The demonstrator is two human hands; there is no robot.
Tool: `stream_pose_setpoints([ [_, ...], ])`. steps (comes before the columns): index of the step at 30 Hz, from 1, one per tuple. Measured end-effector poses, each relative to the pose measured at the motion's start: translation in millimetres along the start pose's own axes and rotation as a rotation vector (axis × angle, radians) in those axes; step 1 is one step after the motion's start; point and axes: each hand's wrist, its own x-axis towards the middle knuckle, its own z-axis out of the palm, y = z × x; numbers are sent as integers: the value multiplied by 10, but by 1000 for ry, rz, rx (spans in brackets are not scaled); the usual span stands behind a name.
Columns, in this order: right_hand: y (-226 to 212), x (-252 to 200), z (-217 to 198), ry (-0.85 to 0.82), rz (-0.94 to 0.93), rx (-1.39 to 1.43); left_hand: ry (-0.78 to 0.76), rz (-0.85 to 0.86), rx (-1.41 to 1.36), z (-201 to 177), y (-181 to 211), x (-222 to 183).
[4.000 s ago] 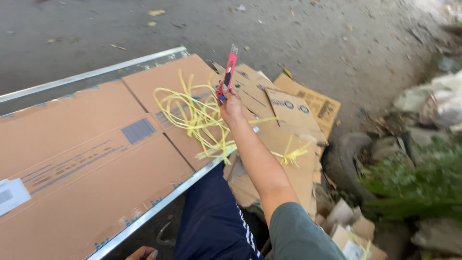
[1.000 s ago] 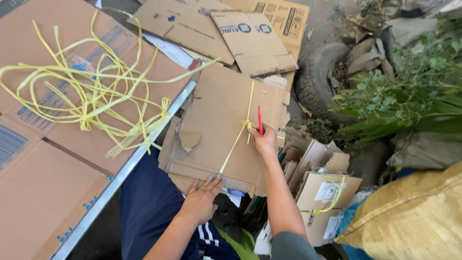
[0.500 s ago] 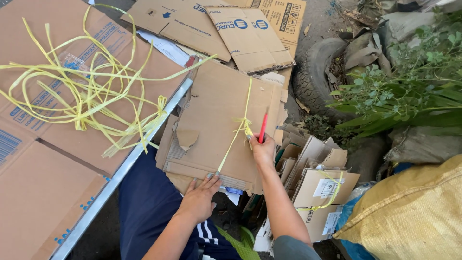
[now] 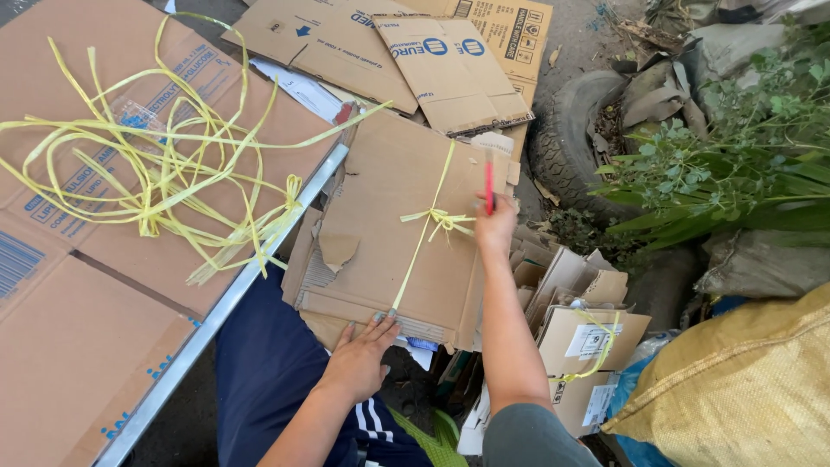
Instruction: Bundling cardboard boxes by cutting straps and tying them with plastic twine
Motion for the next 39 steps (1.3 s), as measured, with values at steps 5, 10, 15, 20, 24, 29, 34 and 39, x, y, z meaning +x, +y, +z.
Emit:
stream_pose_setpoints([
  [5, -291, -293, 276, -284, 86, 25, 10, -5, -13, 0, 5, -3],
  [10, -123, -421, 416, -190, -46, 102, 11, -1, -15, 32, -15, -9],
  [15, -190, -285, 263, -81, 87, 216, 31, 8, -21, 42, -34, 12],
  [20, -275, -274, 93, 175, -215, -52, 29, 2, -31, 19, -35, 19],
  [24, -659, -712, 32, -18, -587, 52, 41, 11, -11, 55, -44, 19],
  [29, -601, -899, 518, -224, -569, -397, 60, 12, 3, 72, -33, 23],
  [34, -355, -691, 660, -30, -669, -552, 8, -7, -1, -1, -22, 19],
  [39, -184, -579, 486, -58, -598, 31, 22, -9, -25, 20, -14, -11],
])
